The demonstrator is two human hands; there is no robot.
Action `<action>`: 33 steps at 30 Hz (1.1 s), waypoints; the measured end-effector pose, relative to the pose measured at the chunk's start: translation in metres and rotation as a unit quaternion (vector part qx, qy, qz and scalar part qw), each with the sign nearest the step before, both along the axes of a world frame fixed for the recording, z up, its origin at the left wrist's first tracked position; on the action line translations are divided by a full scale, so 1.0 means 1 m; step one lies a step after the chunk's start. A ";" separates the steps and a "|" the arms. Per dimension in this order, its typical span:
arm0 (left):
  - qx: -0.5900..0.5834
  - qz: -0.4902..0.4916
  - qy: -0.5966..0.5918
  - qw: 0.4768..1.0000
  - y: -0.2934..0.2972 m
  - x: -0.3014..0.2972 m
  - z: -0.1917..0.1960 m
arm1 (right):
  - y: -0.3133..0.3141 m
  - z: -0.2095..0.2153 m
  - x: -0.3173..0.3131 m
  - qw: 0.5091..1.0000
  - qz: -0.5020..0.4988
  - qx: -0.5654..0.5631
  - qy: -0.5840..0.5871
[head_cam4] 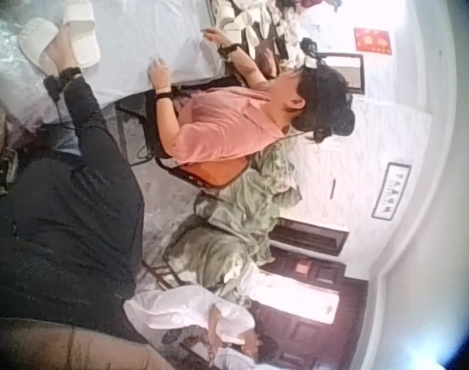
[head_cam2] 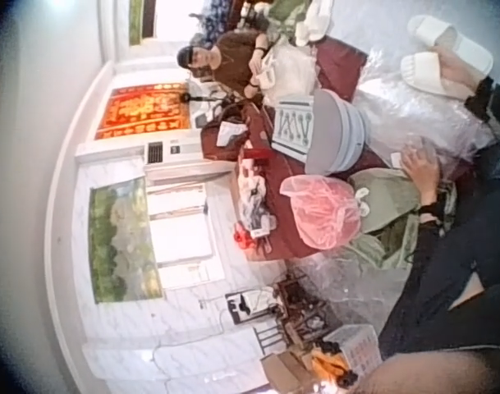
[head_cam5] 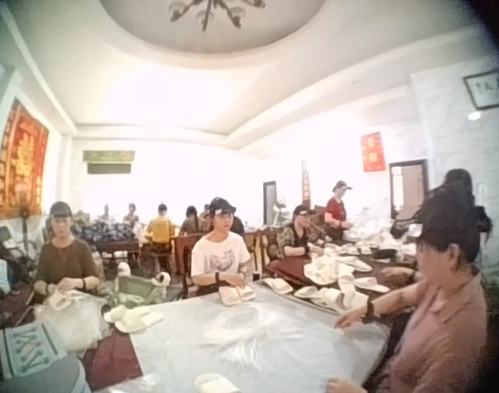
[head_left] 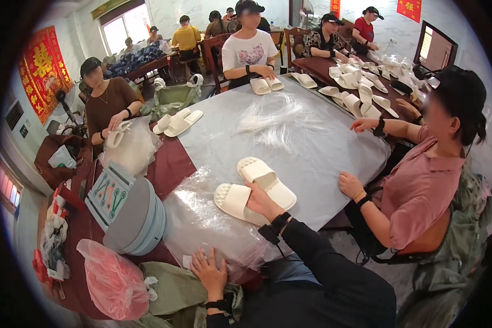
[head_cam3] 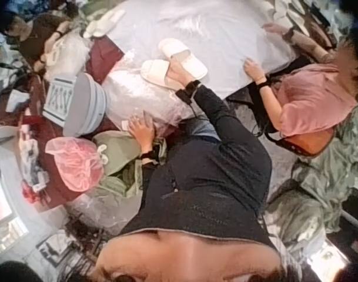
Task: The recorder packages white plastic sandals into individual clear plastic bags at a communal work table.
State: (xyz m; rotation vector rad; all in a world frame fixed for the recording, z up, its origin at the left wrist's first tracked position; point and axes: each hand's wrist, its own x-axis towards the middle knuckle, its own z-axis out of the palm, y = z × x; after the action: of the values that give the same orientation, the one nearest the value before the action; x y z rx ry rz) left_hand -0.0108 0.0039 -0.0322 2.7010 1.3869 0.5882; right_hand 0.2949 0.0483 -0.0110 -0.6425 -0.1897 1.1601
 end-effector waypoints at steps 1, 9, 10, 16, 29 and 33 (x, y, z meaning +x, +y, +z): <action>0.001 0.002 0.000 1.000 0.001 -0.001 0.001 | 0.000 0.002 0.000 0.999 0.004 -0.009 0.049; -0.003 0.002 0.021 1.000 0.001 -0.004 -0.005 | -0.075 0.053 -0.011 0.987 0.122 0.037 0.101; -0.010 0.002 0.034 0.999 -0.001 -0.004 -0.003 | -0.090 0.072 -0.015 0.989 0.110 -0.006 0.094; -0.015 0.001 0.042 0.999 -0.002 -0.010 -0.008 | -0.114 0.080 -0.018 0.994 0.040 -0.095 -0.030; -0.008 -0.002 0.026 1.000 0.002 -0.005 -0.005 | -0.097 0.017 -0.005 0.978 0.018 -0.185 -0.091; -0.013 0.001 0.027 1.000 0.000 -0.006 -0.002 | -0.090 0.020 -0.008 0.992 0.073 -0.084 -0.066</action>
State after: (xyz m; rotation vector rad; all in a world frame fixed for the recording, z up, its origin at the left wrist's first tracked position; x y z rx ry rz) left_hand -0.0171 0.0041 -0.0339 2.7152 1.4003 0.4959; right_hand 0.2867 -0.0420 0.0094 -0.8660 -0.2567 1.2850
